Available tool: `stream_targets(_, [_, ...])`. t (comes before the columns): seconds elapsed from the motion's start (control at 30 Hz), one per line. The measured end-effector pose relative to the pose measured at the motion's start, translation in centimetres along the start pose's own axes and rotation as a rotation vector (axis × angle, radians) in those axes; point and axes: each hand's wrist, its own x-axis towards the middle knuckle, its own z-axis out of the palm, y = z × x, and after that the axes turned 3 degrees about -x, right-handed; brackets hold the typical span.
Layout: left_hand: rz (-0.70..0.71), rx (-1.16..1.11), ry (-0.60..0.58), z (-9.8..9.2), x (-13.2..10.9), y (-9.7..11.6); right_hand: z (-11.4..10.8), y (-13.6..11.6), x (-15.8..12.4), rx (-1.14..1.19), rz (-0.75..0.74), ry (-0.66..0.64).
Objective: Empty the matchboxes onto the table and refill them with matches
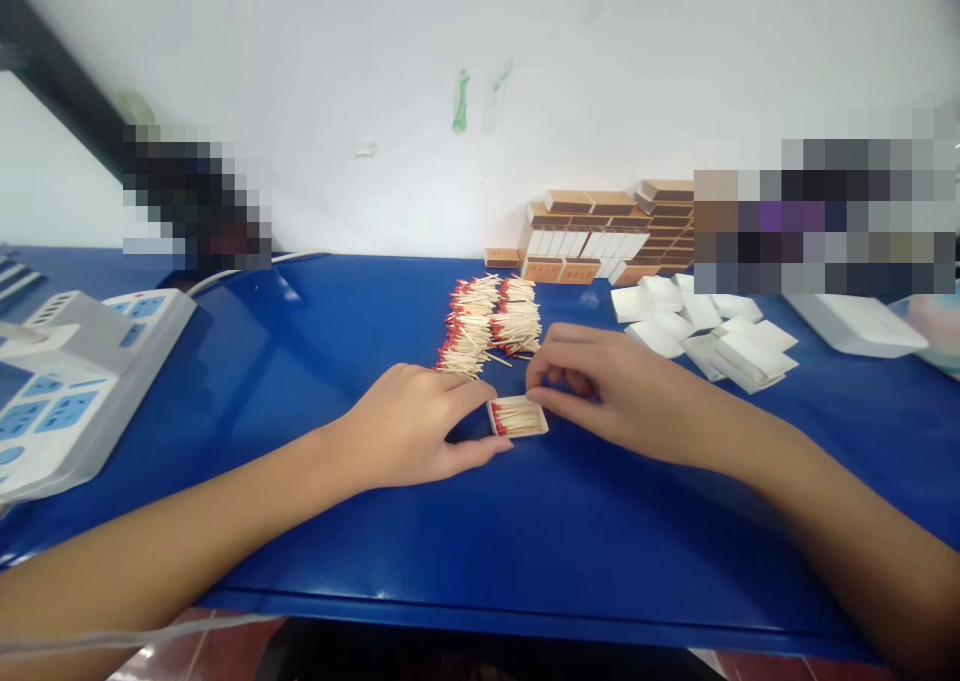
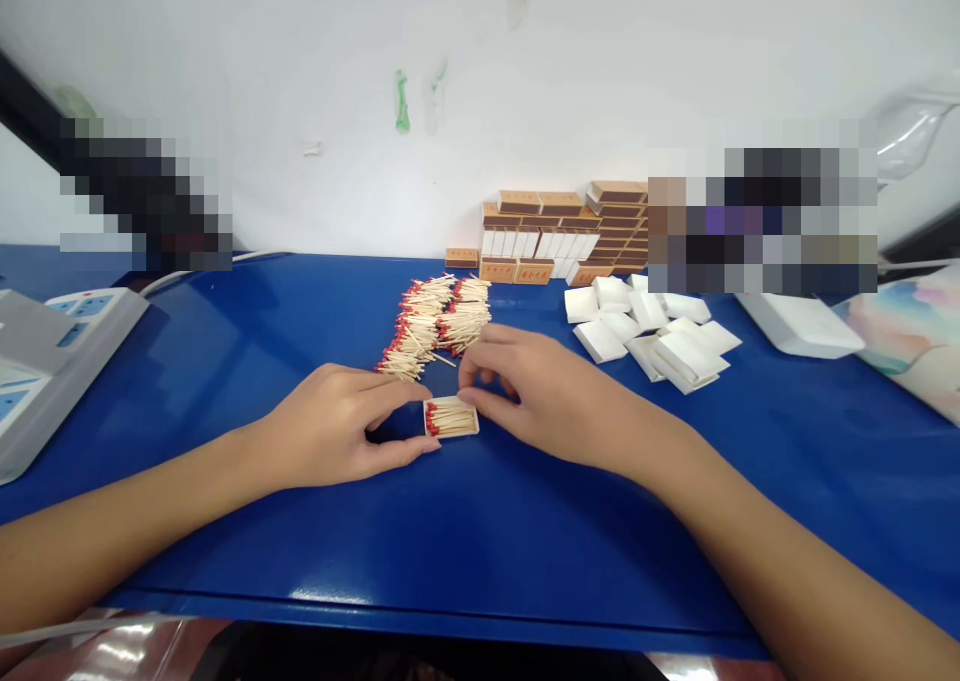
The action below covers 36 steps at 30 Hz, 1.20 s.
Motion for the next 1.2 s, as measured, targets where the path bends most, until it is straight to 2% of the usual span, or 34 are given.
stream_targets(0.13, [-0.005,0.0,-0.005,-0.1,0.0,0.1,-0.5,2.1,0.1,-0.176,0.124,0.129])
stream_targets(0.27, [-0.015,0.012,0.002,-0.1,0.1,0.1,-0.2,3.6,0.2,-0.214,0.18,0.05])
stream_targets(0.43, [-0.019,0.015,-0.01,-0.1,0.1,0.0,0.3,3.9,0.3,-0.201,0.211,-0.015])
stream_targets(0.53, [-0.021,0.016,-0.011,0.0,0.0,0.0,0.1,4.2,0.0,-0.245,0.205,-0.019])
stream_targets(0.7, [-0.016,0.025,-0.015,0.0,0.0,0.0,0.1,4.2,-0.1,-0.271,0.179,0.084])
stream_targets(0.9, [-0.021,0.019,-0.022,-0.1,0.0,0.1,1.3,3.0,0.4,-0.16,0.1,-0.009])
stream_targets(1.2, [-0.027,0.02,-0.041,-0.1,0.0,0.2,1.5,3.2,0.6,-0.147,0.081,0.037])
